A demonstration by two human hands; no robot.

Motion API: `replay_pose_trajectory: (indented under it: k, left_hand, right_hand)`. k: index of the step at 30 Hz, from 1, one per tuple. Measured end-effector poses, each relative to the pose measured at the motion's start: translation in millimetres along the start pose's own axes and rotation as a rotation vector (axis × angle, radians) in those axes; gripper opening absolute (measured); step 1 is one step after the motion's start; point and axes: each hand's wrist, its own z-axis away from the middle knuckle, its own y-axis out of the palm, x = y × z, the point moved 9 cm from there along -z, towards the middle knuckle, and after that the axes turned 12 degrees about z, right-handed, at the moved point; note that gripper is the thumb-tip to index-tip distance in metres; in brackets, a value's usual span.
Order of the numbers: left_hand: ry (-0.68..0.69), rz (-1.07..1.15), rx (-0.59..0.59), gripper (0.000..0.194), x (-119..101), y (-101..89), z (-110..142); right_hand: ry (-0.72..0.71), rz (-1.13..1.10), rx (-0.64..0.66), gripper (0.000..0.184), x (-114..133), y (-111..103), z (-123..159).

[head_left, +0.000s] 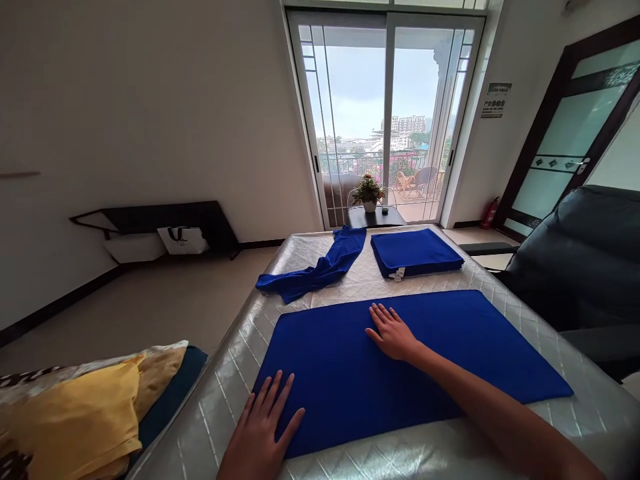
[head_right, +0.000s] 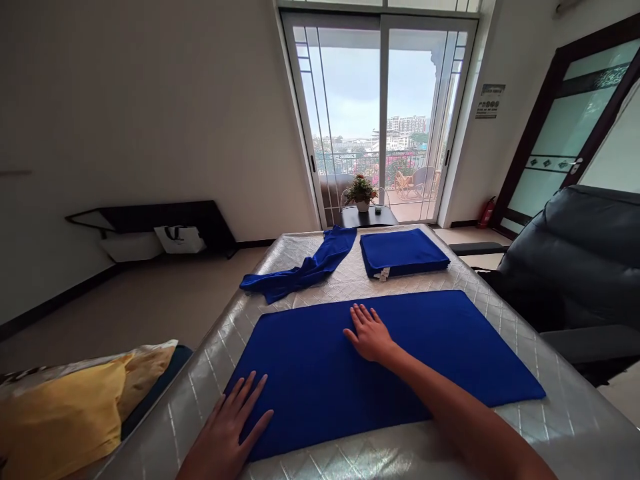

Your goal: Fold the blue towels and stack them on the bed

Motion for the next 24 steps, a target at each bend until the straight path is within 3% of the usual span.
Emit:
replay_pose_trajectory:
  k: [3, 9, 12, 14, 18, 22, 24]
  left_hand:
    - [0.0, 0.004, -0.006, 0.066, 3, 3.0, 0]
    - [-0.003, 0.024, 0.017, 0.068, 7, 4.7, 0]
    - [-0.01, 0.029, 0.024, 0.068, 6, 2.9, -1]
    - [-0.015, 0.035, 0.035, 0.068, 6, 2.6, -2]
    - [-0.036, 0.064, 0.037, 0.07, 10, 1.7, -4]
    - [-0.048, 0.174, 0.022, 0.059, 22, -2.2, -4]
    - [-0.062, 0.167, -0.053, 0.055, 26, -12.8, -6]
  right_hand:
    - [0.122, 0.073, 0.019, 0.082, -67, 5, 16]
    - [0.499, 0.21, 0.061, 0.078, -260, 0, 76]
    - [0.622, 0.221, 0.04, 0.077, -331, 0, 102]
    - [0.627, 0.216, 0.008, 0.077, -354, 4, 108]
    - [0.596, 0.219, -0.035, 0.077, -368, 8, 106]
    - [0.485, 0.146, -0.008, 0.066, -373, -11, 98]
    - [0.446, 0.111, 0.039, 0.057, -380, -26, 95]
